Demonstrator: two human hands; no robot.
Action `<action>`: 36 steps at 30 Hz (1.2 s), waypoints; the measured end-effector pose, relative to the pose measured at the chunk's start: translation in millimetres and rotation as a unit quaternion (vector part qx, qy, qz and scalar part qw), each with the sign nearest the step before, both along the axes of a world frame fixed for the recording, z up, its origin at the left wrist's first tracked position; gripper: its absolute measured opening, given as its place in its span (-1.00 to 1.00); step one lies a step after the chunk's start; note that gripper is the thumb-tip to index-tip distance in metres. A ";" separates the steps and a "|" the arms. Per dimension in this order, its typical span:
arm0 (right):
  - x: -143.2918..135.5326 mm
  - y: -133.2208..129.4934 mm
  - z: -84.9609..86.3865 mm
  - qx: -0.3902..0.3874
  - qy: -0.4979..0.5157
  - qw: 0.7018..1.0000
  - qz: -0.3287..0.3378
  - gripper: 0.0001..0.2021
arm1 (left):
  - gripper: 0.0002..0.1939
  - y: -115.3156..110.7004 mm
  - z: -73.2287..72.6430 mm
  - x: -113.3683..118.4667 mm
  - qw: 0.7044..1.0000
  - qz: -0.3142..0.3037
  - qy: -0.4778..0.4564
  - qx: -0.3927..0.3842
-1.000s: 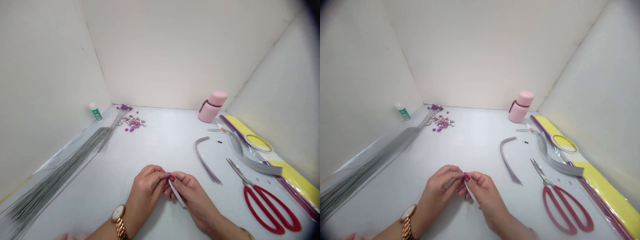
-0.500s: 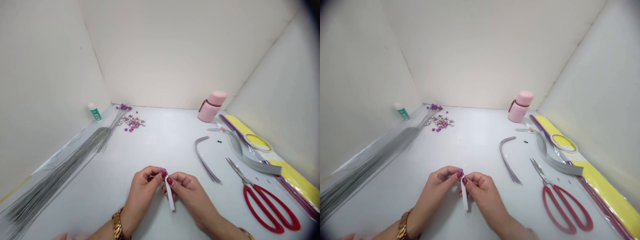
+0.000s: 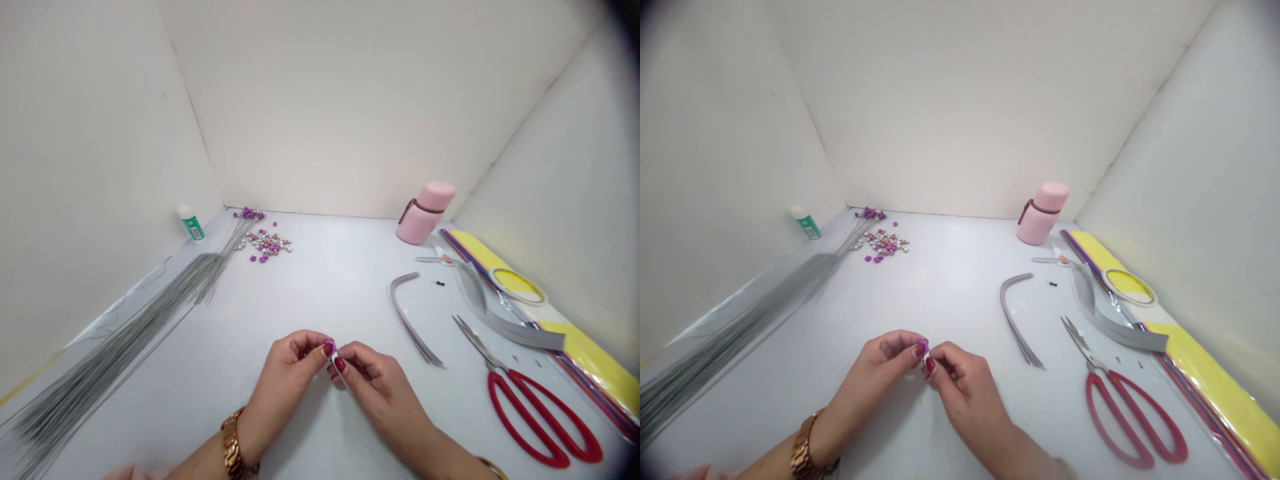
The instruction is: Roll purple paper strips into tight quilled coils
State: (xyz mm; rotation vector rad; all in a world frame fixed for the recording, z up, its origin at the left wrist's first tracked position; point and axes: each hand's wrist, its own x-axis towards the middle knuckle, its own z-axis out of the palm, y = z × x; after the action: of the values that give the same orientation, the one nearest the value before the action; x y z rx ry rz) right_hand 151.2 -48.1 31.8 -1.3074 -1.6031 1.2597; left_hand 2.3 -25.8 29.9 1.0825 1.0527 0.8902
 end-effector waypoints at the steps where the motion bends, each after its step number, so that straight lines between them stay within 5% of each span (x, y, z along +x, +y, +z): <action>1: 0.2 0.1 -0.2 0.001 0.001 1.000 0.005 -0.83 | -0.86 0.7 -0.4 -0.4 1.000 -0.005 -0.011 -0.006; 9: 2.3 -0.1 -3.2 0.006 0.023 0.999 0.024 -0.86 | -0.88 4.2 0.8 -1.9 0.999 -0.022 -0.030 -0.035; 15: 2.0 0.0 0.1 -0.007 0.013 1.000 0.013 -0.85 | -0.87 4.8 1.4 -2.7 0.999 -0.026 0.023 0.013; 18: 0.6 -0.5 1.1 -0.016 0.021 1.000 0.000 -0.84 | -0.87 -0.3 0.2 -2.2 0.990 -0.003 0.106 0.098; 22: -2.6 -1.2 0.0 -0.060 0.076 0.995 -0.016 -0.81 | -0.85 -9.5 -2.5 -2.0 0.930 0.018 0.233 0.285; 25: -4.1 -0.4 -0.6 -0.107 0.133 0.985 -0.031 -0.74 | -0.82 -13.2 -4.3 -2.0 0.900 0.004 0.253 0.356; 28: -3.7 1.0 -1.6 -0.131 0.174 0.975 -0.055 -0.72 | -0.78 -13.1 -3.6 -1.0 0.910 -0.009 0.227 0.346; 33: -2.3 1.6 -2.9 -0.155 0.197 0.967 -0.044 -0.73 | -0.82 -5.9 -0.2 -0.2 0.975 -0.003 0.122 0.185; 36: -2.7 1.1 -2.0 -0.168 0.198 0.965 -0.034 -0.73 | -0.83 -2.2 -1.3 -1.4 0.984 -0.018 0.099 0.147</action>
State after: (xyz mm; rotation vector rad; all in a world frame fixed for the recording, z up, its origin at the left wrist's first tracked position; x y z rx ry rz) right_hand 148.5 -47.1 29.9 -1.1950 -1.0891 1.6800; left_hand 0.9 -28.0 28.6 1.4576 1.0825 0.9437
